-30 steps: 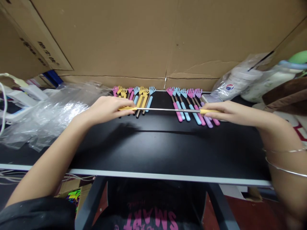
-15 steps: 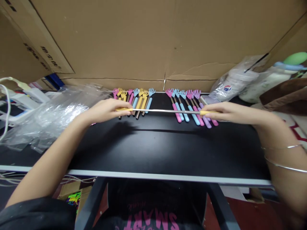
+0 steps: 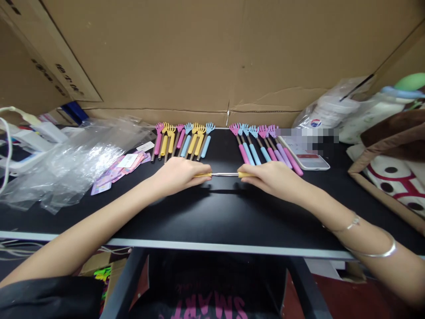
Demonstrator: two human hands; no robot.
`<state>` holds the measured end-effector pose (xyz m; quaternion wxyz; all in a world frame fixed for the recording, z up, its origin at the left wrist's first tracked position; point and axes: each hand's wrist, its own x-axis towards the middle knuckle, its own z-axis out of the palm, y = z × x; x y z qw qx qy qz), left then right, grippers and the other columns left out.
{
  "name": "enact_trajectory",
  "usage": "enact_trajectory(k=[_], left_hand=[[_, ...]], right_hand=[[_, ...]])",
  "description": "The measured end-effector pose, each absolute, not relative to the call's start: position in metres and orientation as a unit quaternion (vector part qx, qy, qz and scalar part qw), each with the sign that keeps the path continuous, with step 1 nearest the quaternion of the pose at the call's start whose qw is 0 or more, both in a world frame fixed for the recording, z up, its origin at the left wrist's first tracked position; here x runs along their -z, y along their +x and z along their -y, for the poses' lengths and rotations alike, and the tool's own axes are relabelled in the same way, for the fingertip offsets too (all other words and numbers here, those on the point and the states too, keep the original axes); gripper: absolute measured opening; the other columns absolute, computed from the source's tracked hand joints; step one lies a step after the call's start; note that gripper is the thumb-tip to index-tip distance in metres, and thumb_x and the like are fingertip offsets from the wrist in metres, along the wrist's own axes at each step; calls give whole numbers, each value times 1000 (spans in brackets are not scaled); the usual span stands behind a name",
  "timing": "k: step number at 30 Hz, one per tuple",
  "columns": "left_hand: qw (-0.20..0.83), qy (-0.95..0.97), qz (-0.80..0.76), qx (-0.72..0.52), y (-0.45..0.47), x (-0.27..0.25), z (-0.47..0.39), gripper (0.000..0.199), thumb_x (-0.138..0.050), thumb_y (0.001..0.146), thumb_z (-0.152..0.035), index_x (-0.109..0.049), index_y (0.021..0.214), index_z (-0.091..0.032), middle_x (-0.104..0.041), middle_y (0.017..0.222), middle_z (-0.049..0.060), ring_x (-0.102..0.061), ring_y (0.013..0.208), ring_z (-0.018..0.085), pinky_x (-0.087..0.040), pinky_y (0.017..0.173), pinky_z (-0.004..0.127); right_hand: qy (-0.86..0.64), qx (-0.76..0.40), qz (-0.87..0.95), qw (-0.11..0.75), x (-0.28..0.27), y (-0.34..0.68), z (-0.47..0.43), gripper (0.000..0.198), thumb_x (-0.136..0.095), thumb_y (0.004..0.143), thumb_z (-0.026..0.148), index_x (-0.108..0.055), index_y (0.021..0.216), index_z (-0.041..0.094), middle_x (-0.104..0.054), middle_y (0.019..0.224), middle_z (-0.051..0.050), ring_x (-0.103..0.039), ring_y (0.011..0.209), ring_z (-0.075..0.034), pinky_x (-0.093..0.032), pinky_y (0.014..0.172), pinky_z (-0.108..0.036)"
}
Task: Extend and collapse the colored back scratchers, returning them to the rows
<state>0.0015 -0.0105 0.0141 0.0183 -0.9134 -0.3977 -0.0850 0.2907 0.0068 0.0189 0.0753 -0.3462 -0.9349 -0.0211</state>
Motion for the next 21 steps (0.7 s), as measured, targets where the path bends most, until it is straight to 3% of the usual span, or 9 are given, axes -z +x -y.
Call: enact_trajectory(k=[9,12,21], left_hand=[[50,-900,426,81,-15,-23,6,40,-34,101,-49,-65,97,-24,-74,91,0,-66,77,16,-31,58,23],[83,-861,492,96,-40,-30,-5,42,-35,99,-53,-65,97,-23,-73,97,2,-65,80,18,-33,60,23],[-17,-875,478,79,-56,-42,-9,43,-38,96,-58,-67,97,-25,-72,94,-1,-64,82,15,-37,66,21]], right_hand=[[-364,60,926,78,-33,310,-18,44,-31,98,55,-63,95,25,-64,62,-1,-54,50,-14,-28,52,-25],[-421,-12,904,73,-46,339,-34,48,-33,95,62,-62,90,24,-60,58,0,-52,49,-15,-32,53,-26],[-402,-224,887,34,-60,357,-38,44,-42,94,61,-61,89,21,-62,71,-1,-56,58,-14,-43,58,-27]])
